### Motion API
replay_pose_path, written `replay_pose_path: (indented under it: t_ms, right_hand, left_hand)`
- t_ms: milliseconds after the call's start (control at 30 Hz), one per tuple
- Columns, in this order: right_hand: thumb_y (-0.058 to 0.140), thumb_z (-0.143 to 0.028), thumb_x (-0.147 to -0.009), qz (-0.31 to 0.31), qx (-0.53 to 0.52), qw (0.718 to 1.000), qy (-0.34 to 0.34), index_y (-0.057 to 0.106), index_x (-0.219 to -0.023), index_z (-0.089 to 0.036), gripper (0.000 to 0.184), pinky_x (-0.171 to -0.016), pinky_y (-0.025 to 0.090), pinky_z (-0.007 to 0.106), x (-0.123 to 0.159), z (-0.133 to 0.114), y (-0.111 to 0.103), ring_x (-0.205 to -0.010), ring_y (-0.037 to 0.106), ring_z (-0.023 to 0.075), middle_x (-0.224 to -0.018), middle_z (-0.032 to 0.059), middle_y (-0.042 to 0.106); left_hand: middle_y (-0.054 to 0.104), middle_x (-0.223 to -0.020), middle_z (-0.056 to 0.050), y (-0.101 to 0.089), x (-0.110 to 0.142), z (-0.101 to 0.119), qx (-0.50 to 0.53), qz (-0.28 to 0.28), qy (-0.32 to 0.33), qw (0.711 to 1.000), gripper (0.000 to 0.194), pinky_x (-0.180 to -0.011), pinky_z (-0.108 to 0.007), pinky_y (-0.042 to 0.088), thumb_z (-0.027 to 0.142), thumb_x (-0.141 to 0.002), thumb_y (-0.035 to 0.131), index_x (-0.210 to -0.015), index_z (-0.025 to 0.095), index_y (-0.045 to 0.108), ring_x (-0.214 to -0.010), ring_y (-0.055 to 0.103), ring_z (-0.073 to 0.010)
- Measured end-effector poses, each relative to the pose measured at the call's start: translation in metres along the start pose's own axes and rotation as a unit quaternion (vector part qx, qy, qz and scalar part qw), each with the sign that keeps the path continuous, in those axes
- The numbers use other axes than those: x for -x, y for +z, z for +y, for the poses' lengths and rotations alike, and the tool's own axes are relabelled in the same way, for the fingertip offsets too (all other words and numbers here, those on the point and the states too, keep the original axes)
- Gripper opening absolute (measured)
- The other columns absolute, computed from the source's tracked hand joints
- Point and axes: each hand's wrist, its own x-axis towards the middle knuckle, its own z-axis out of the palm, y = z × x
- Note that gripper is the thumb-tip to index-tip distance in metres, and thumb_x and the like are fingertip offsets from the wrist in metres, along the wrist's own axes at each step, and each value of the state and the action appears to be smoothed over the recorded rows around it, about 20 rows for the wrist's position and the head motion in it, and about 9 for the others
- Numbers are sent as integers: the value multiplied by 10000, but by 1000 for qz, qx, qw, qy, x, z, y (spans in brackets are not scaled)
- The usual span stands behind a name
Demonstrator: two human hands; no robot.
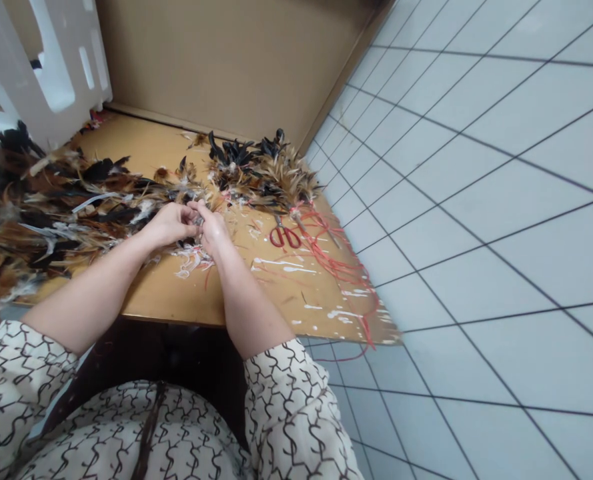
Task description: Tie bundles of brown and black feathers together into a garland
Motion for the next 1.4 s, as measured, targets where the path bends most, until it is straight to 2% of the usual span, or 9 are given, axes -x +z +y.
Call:
replay_pose_path:
  t_ms: [233,400,500,600,800,1000,1167,1267,1400]
  right_hand:
    - [569,-453,-741,-2,23,1000,-7,625,-781,-141,319,-641,485,240,1,-1,-2,-692,620,131,-638,16,647]
    - [603,-461,-701,-24,34,999,-16,602,-717,-153,308,-598,466,236,3,-1,2,-625,596,127,-575,-3,613]
    - [630,-417,-672,-61,49,996,-34,562,-625,-163,266,-577,452,234,5,-1,3,-558,560,117,-514,-18,571]
    - [665,-317,-614,-61,81,993,-55,524,-569,-168,210,-569,432,222,4,-1,-1,-510,512,94,-474,-39,532]
    - [578,-84,-465,-77,128,986,-75,539,-605,-162,165,-613,418,221,2,-5,-11,-555,525,97,-523,-55,569]
    - [465,-57,-433,-38,184,978,-92,524,-572,-168,187,-590,386,221,2,-12,-14,-536,485,93,-506,-60,545]
    - [476,-84,-458,47,249,960,-121,501,-526,-171,114,-480,283,205,4,-17,-19,-447,380,64,-449,-73,470]
    - [494,-100,-464,50,249,961,-107,517,-535,-175,105,-440,229,205,6,-19,-20,-400,326,54,-414,-77,447]
    - [576,-149,-460,-16,241,969,-49,537,-553,-172,104,-433,242,203,11,-21,-18,-404,361,57,-432,-63,484]
  left_hand:
    - [425,-474,54,5,-4,-7,10,19,-1,1000,97,-500,-214,297,190,-530,558,-467,159,492,-505,400,-85]
    - [419,-450,58,1,0,1,68,0,-15,998,129,-492,-204,307,128,-529,504,-436,170,425,-468,394,-73]
    - [396,-388,63,-5,2,6,102,-4,-47,994,132,-442,-200,277,109,-534,493,-441,177,428,-392,346,-63]
    - [389,-349,58,-10,1,7,127,9,-86,988,149,-410,-200,250,100,-554,508,-440,176,447,-347,326,-60]
    - [410,-344,51,-16,-3,3,162,16,-134,978,196,-399,-185,258,57,-575,555,-434,162,467,-332,342,-47]
    - [421,-353,53,-17,-3,5,165,22,-153,974,212,-397,-176,263,53,-623,547,-452,153,470,-335,347,-42]
    - [423,-348,57,-18,-3,6,168,33,-158,973,215,-381,-169,266,59,-627,563,-458,154,471,-327,357,-39]
    - [417,-335,61,-18,-3,7,170,37,-156,972,214,-380,-162,279,47,-627,560,-460,152,475,-319,353,-35]
    - [416,-329,60,-18,-1,9,170,37,-154,973,224,-380,-169,283,37,-614,570,-450,153,470,-314,348,-38]
